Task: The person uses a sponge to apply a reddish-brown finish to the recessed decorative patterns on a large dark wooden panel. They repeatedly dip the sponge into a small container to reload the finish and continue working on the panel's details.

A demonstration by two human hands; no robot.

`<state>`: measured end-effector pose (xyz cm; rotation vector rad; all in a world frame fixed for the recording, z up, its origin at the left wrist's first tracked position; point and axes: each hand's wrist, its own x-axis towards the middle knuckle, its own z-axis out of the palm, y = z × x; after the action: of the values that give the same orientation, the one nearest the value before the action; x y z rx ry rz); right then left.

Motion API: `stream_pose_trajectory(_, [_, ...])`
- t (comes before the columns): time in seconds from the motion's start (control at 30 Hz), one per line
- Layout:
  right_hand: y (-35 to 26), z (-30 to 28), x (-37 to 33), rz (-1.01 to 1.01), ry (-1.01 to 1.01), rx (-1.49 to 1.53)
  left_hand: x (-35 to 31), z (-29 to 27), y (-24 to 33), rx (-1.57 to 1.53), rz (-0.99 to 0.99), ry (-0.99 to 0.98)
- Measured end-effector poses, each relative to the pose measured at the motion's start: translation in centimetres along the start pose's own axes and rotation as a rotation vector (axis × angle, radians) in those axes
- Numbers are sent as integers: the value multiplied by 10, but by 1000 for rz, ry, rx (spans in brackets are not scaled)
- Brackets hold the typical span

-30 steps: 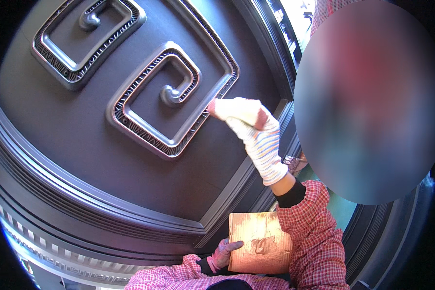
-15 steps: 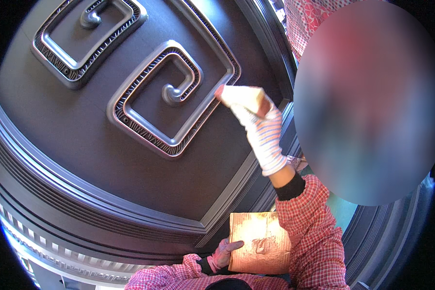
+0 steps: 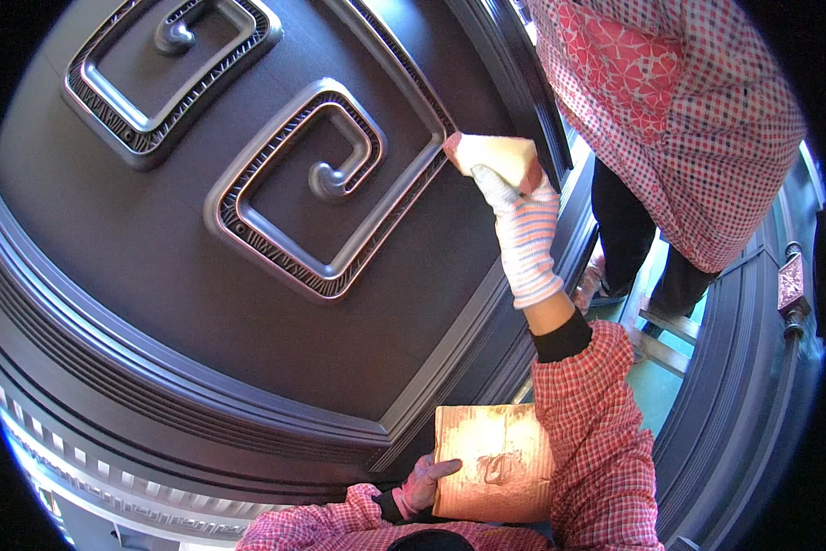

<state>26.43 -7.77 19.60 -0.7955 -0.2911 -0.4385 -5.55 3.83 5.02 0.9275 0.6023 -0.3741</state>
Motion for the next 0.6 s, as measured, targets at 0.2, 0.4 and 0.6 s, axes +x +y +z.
stream_pose_trajectory(0.2, [15, -1, -1, 20, -50, -81, -1, -2, -1, 22, 21, 0])
stream_pose_trajectory(0.4, [9, -13, -26, 140, -100, 8, -1, 7, 1, -23, 5, -22])
stream_pose_trajectory(0.6, [-1, 2, 1, 89, -1, 4, -2, 1, 1, 25, -6, 11])
